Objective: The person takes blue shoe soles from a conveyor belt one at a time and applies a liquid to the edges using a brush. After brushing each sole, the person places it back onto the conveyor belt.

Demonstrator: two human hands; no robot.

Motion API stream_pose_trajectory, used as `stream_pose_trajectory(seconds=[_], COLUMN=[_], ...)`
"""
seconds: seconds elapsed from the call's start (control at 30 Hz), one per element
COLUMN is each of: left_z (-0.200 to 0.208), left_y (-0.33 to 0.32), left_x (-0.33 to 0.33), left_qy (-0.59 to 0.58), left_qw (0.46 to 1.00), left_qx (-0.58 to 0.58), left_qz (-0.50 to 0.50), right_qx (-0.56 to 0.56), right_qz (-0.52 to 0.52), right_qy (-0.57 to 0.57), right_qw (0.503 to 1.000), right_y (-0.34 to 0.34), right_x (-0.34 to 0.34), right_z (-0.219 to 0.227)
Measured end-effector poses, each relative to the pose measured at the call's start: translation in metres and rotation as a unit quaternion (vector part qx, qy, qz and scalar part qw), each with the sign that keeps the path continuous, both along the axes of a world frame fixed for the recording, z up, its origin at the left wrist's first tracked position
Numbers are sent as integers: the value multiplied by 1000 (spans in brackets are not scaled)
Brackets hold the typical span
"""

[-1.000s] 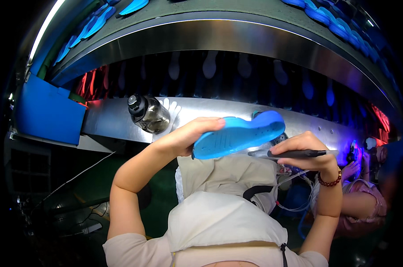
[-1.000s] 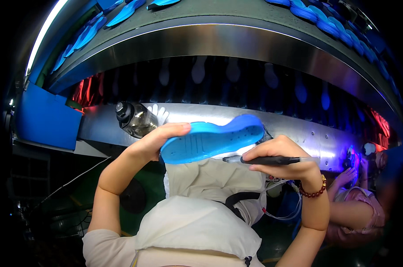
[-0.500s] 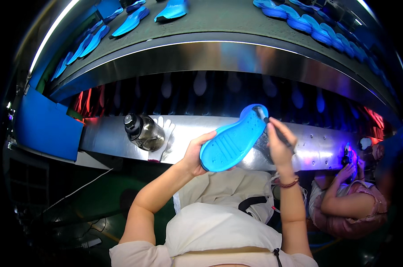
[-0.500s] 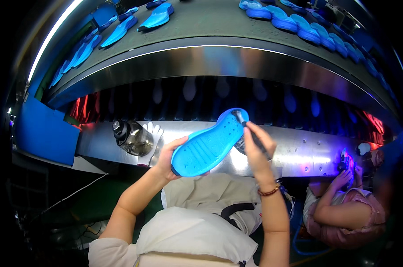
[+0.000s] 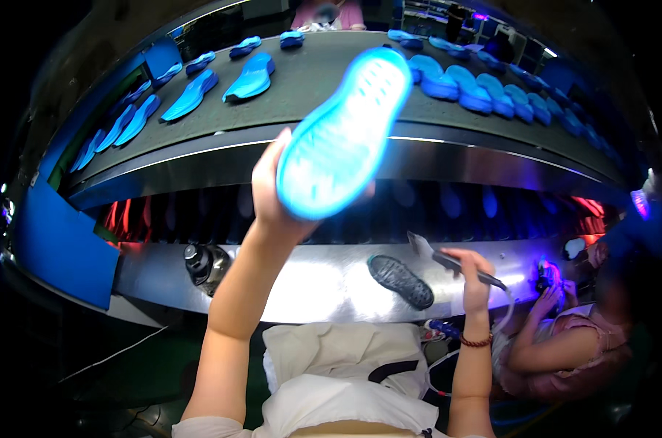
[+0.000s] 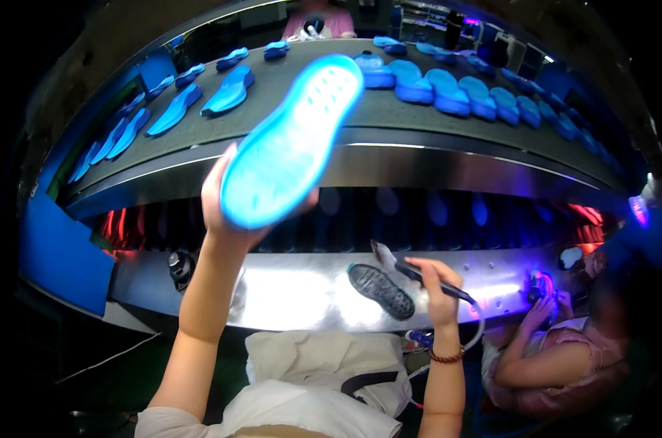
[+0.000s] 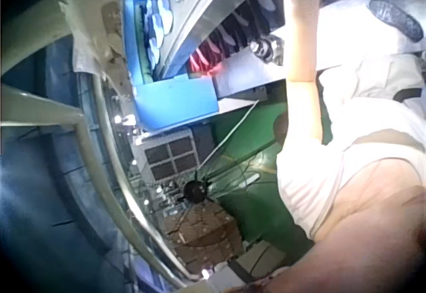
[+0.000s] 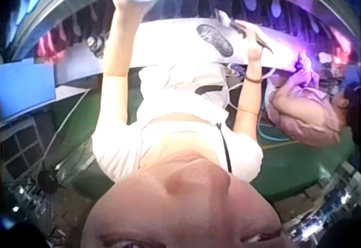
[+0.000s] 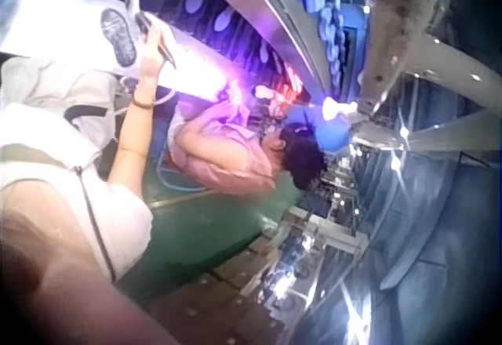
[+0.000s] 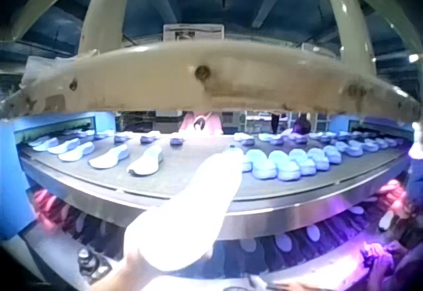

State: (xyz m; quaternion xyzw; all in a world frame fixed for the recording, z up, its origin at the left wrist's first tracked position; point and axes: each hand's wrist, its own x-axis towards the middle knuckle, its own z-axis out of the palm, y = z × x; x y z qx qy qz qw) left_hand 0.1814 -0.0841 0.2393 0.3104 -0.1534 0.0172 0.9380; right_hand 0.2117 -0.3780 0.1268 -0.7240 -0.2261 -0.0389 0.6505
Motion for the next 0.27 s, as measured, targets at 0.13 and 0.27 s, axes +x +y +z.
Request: stream_pose_trajectory(seconds=[0.13, 0.27], left_z=[9, 12], left_y=[3, -39], left_x=[95, 138], left_qy=[44, 97], left_qw=[963, 983], left_qx=[-221, -129], left_qz=[148, 85], right_qx=[-200, -313], right_qz=[-116, -217], right_qy=[-261, -376], right_qw=[937, 845], right_y=[32, 39], right_x=[53, 102], right_z=[6, 6])
